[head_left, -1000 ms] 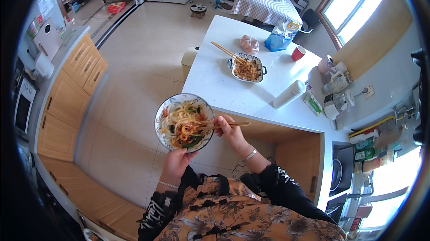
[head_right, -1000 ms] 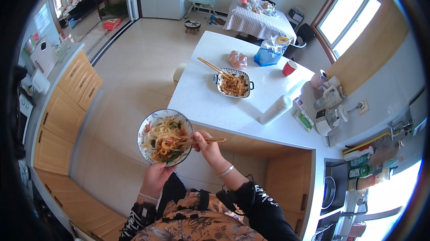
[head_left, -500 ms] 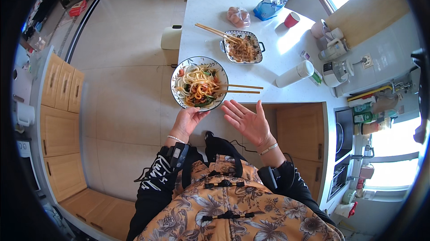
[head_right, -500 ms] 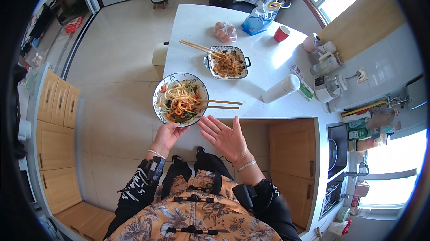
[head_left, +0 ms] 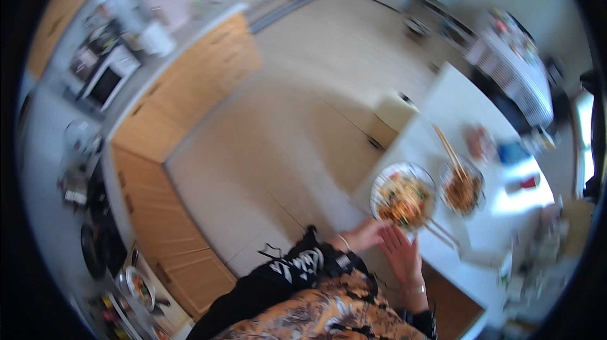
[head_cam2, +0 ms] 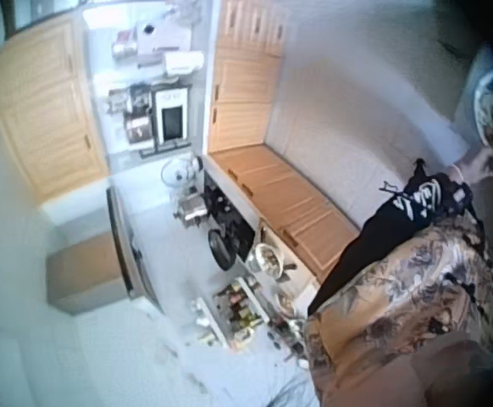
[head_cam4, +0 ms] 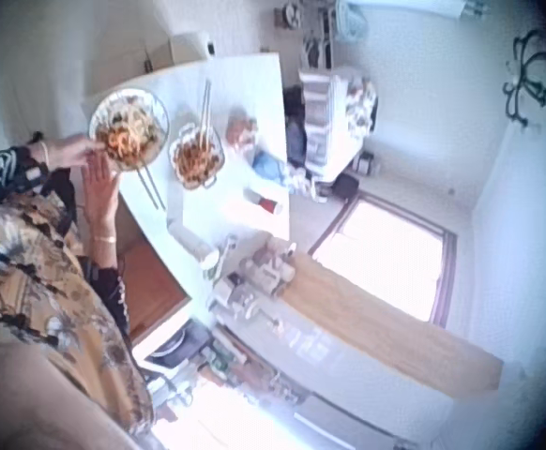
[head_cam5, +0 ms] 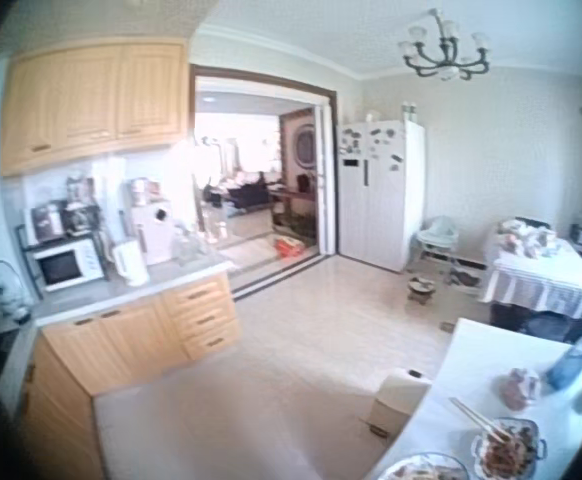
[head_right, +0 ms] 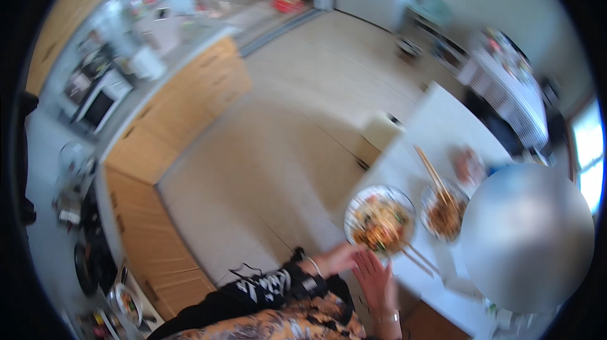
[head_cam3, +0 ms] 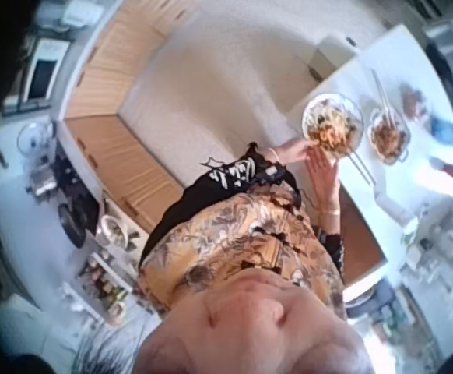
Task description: The person assembles a noodle dish by adding seasonings, vegetables, and tomato-egg mixture to bowls of noodles, then carries the finished bowl to the living room.
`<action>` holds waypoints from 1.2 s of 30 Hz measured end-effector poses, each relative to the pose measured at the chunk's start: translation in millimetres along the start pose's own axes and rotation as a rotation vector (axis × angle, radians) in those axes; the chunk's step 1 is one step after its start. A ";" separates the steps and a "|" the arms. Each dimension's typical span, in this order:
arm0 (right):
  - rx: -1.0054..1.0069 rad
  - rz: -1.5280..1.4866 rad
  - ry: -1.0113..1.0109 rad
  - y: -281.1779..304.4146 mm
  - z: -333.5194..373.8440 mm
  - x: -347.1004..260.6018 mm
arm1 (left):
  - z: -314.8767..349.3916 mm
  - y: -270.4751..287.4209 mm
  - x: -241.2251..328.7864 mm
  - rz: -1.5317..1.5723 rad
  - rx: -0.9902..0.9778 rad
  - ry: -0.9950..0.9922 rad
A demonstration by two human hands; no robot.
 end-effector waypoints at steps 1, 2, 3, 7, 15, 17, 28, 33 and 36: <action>0.010 0.085 -0.006 -3.1 -4.1 2.1 | 3.6 -22.5 11.2 0.120 -0.119 -0.131; -0.001 0.157 -0.030 -9.6 -8.7 6.9 | 16.4 -21.3 11.2 0.097 -0.114 -0.100; -0.017 0.151 -0.059 -16.1 -12.4 12.1 | 28.4 -21.6 10.0 0.062 -0.113 -0.062; -0.143 0.201 -0.135 -74.3 -38.9 45.5 | 89.6 42.0 56.3 0.013 0.337 -0.254; -0.532 0.167 -0.293 -304.9 -127.1 199.2 | 338.9 34.4 235.2 -1.494 0.906 -1.465; -0.609 0.226 -0.336 -369.5 -133.5 248.5 | 404.8 66.4 272.8 -1.571 0.932 -1.444; -1.025 0.509 -0.530 -628.5 -172.2 439.2 | 681.5 218.2 432.2 -1.611 1.333 -1.706; -1.161 0.527 -0.589 -731.6 -250.4 476.1 | 754.2 321.1 541.3 -1.190 1.517 -1.559; -1.187 0.568 -0.584 -804.5 -330.1 476.1 | 794.9 363.3 618.2 -0.855 1.465 -1.687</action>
Point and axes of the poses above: each hand's wrist, its own z-axis away from the middle knuckle, its own y-axis out of the back of the hand, x = y × z, the point moved 10 cm from there along -z, towards the middle knuckle
